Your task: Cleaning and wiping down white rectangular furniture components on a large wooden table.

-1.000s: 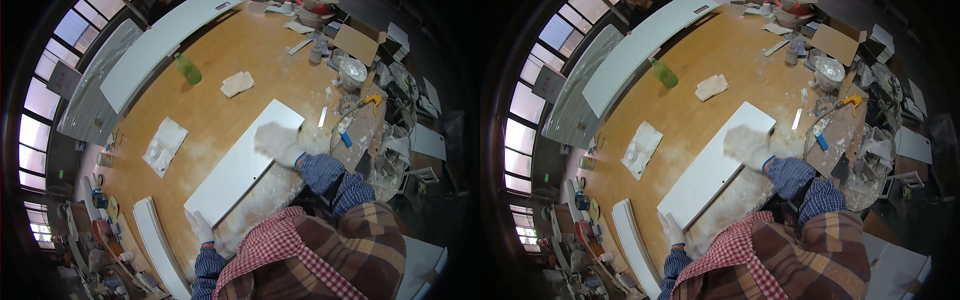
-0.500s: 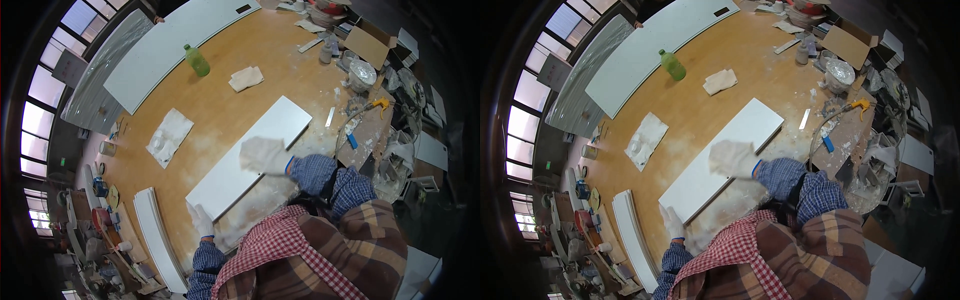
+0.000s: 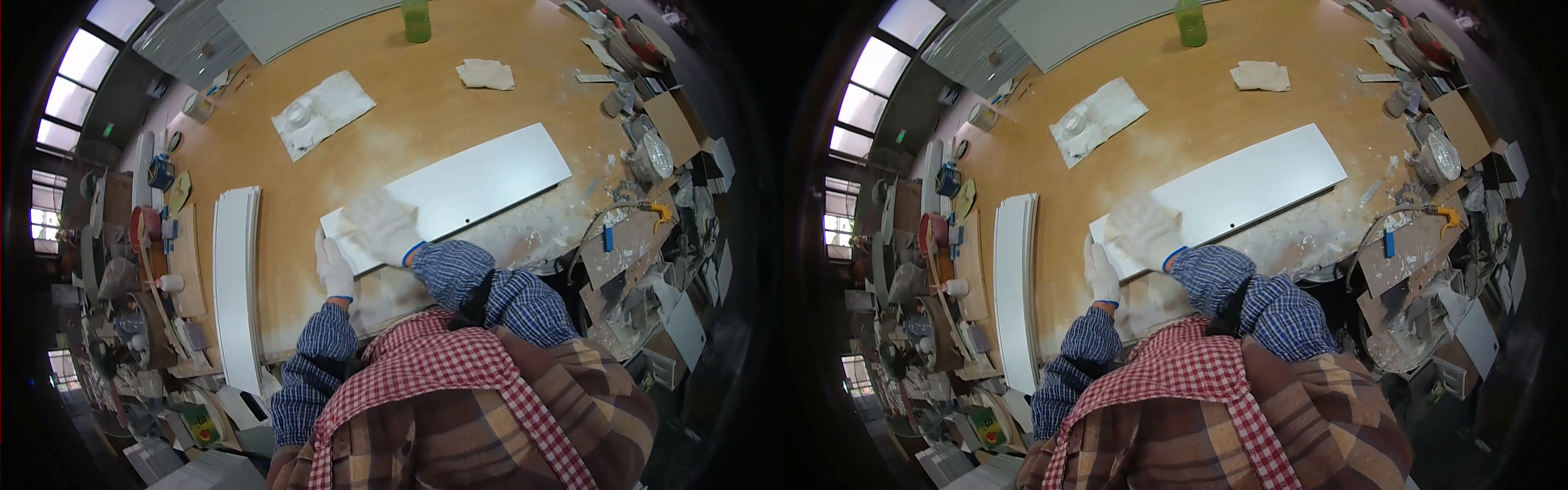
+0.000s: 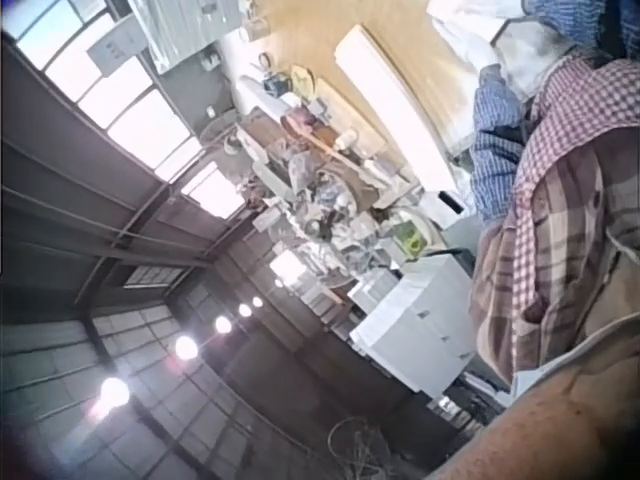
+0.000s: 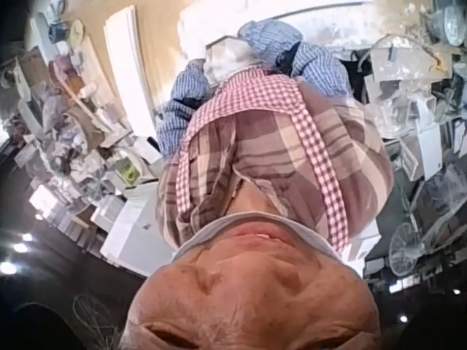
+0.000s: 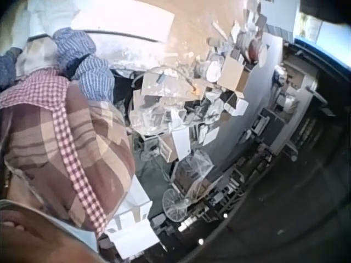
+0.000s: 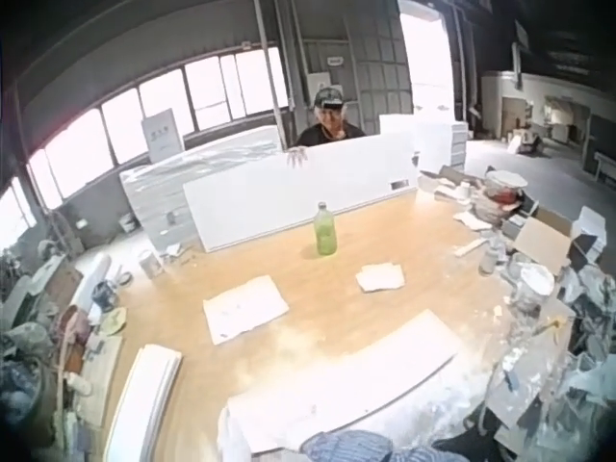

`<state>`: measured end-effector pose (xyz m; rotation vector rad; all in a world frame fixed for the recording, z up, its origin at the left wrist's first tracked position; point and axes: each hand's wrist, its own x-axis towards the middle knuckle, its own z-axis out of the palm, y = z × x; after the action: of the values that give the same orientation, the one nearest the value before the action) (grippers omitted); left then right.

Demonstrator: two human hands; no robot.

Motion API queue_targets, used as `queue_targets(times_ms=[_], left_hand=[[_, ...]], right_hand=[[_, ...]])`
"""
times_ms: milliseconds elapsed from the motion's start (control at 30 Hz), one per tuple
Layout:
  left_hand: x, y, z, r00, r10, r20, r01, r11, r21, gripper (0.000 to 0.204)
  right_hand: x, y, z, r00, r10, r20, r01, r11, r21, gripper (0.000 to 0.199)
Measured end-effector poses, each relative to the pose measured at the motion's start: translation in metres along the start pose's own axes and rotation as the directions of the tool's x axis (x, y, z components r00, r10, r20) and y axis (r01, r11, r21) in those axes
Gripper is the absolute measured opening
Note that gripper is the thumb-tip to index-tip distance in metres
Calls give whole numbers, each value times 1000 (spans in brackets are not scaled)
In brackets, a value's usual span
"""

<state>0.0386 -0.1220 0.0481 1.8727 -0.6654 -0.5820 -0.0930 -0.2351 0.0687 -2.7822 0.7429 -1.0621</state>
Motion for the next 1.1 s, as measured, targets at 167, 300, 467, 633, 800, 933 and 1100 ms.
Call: queue_targets(times_ms=[167, 300, 467, 633, 800, 933, 1100], left_hand=[[1, -30, -36, 998, -32, 47, 39, 987, -156, 58], [-28, -11, -62, 967, -82, 242, 96, 994, -47, 66], [-34, -39, -63, 919, 35, 392, -141, 959, 245, 89], [-35, -32, -54, 900, 55, 432, -240, 891, 385, 89], [-26, -48, -62, 826, -186, 532, -110, 873, 475, 85], [-33, -45, -55, 912, 82, 403, -220, 924, 311, 81], [-29, -44, -55, 887, 177, 427, -274, 945, 177, 87]], right_hand=[[11, -5, -52, 912, -229, 340, 190, 971, 143, 24], [-20, 122, -116, 658, 514, 551, -315, 852, -418, 25], [-17, 99, -82, 906, 385, 177, -275, 851, -447, 26], [40, -14, -8, 943, -135, 303, 149, 989, -22, 19], [34, -85, -24, 819, -475, 323, 371, 867, 333, 19], [7, -3, -74, 863, -376, 337, 282, 913, 294, 11], [-50, 117, -123, 965, 172, 196, -66, 889, -453, 13]])
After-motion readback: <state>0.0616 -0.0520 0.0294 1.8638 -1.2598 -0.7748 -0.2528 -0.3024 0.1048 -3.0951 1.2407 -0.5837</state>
